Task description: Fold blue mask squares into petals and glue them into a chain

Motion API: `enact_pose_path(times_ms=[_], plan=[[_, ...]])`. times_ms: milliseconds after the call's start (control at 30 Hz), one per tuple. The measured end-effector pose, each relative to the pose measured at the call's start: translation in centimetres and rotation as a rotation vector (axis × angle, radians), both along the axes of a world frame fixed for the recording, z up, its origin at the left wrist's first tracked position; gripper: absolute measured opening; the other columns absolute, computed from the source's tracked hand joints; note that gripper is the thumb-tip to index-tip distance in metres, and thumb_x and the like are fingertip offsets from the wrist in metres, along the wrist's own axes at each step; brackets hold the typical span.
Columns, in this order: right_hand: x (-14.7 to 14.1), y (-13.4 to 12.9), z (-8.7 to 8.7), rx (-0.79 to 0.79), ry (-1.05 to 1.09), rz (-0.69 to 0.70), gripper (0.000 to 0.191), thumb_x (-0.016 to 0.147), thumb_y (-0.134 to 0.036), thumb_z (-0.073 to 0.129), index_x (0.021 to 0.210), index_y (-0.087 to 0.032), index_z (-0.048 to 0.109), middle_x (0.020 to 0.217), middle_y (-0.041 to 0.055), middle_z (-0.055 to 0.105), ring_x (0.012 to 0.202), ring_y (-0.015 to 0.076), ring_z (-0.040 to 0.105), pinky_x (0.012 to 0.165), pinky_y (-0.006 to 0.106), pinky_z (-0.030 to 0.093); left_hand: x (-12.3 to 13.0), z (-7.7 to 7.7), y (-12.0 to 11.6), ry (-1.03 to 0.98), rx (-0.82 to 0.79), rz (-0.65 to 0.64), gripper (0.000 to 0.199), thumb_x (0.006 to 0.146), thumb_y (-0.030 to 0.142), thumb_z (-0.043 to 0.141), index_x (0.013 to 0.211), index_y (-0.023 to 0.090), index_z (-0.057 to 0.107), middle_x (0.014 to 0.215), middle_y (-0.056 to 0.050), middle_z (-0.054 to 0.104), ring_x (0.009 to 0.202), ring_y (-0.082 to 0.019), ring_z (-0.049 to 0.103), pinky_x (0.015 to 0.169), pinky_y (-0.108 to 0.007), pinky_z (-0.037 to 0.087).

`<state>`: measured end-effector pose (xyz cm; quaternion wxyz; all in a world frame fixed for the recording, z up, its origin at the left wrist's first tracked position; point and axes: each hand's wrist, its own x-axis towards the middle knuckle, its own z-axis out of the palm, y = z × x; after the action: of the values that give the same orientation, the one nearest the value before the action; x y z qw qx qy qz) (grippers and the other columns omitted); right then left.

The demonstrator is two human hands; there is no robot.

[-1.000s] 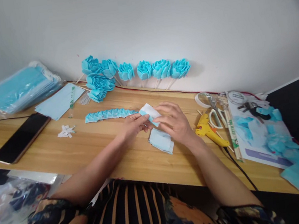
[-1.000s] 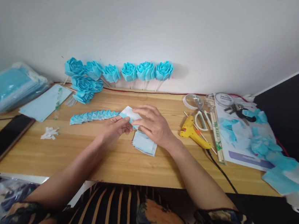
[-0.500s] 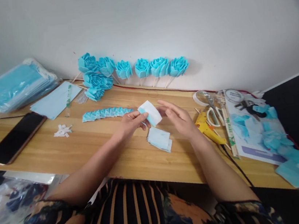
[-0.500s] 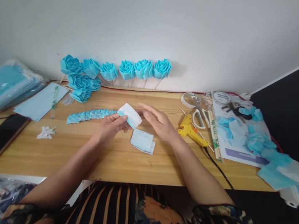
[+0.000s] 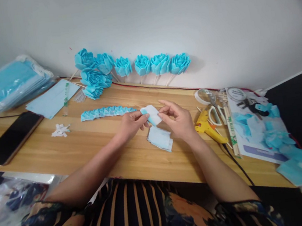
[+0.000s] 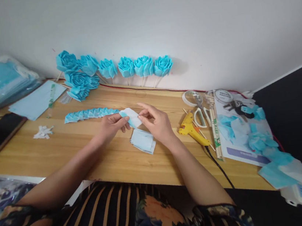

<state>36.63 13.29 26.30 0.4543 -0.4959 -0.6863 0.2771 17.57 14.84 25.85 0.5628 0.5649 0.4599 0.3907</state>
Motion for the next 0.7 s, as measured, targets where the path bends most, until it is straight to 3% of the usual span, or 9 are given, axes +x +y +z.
enact_pose_path(times_ms=[300, 433, 533, 700], plan=[[0.3, -0.1, -0.3, 0.051, -0.008, 0.025, 0.039, 0.088, -0.021, 0.06, 0.126, -0.028, 0.063, 0.093, 0.0001, 0.074, 0.078, 0.0138, 0.069, 0.074, 0.03, 0.057, -0.2, -0.4, 0.1, -0.078, 0.006, -0.012, 0.033, 0.081, 0.038, 0.066, 0.061, 0.013, 0.064, 0.059, -0.004, 0.067, 0.048, -0.008, 0.053, 0.051, -0.021, 0.043], [0.9, -0.1, 0.3, 0.203, -0.125, 0.082, 0.05, 0.089, -0.011, 0.048, 0.134, -0.03, 0.055, 0.114, 0.0034, 0.072, 0.101, 0.0189, 0.068, 0.085, 0.037, 0.057, -0.2, -0.7, 0.3, -0.171, -0.05, -0.006, 0.035, 0.08, 0.041, 0.069, 0.062, 0.012, 0.063, 0.06, -0.005, 0.068, 0.049, -0.009, 0.056, 0.052, -0.022, 0.045], [1.2, 0.1, 0.8, 0.354, -0.287, 0.187, 0.061, 0.083, -0.004, 0.048, 0.137, -0.032, 0.05, 0.132, 0.0052, 0.063, 0.124, 0.0251, 0.057, 0.102, 0.05, 0.049, -0.2, -0.9, 0.4, -0.238, -0.092, 0.018, 0.033, 0.08, 0.04, 0.069, 0.063, 0.012, 0.063, 0.059, -0.005, 0.068, 0.049, -0.01, 0.057, 0.05, -0.022, 0.044], [0.9, 0.7, 0.4, 0.48, -0.452, 0.265, 0.054, 0.082, -0.007, 0.058, 0.131, -0.031, 0.05, 0.14, 0.0068, 0.056, 0.134, 0.0292, 0.047, 0.109, 0.057, 0.04, 0.0, -0.9, 0.5, -0.305, -0.14, 0.018, 0.032, 0.078, 0.039, 0.071, 0.063, 0.013, 0.062, 0.059, -0.004, 0.066, 0.052, -0.011, 0.06, 0.049, -0.022, 0.043]])
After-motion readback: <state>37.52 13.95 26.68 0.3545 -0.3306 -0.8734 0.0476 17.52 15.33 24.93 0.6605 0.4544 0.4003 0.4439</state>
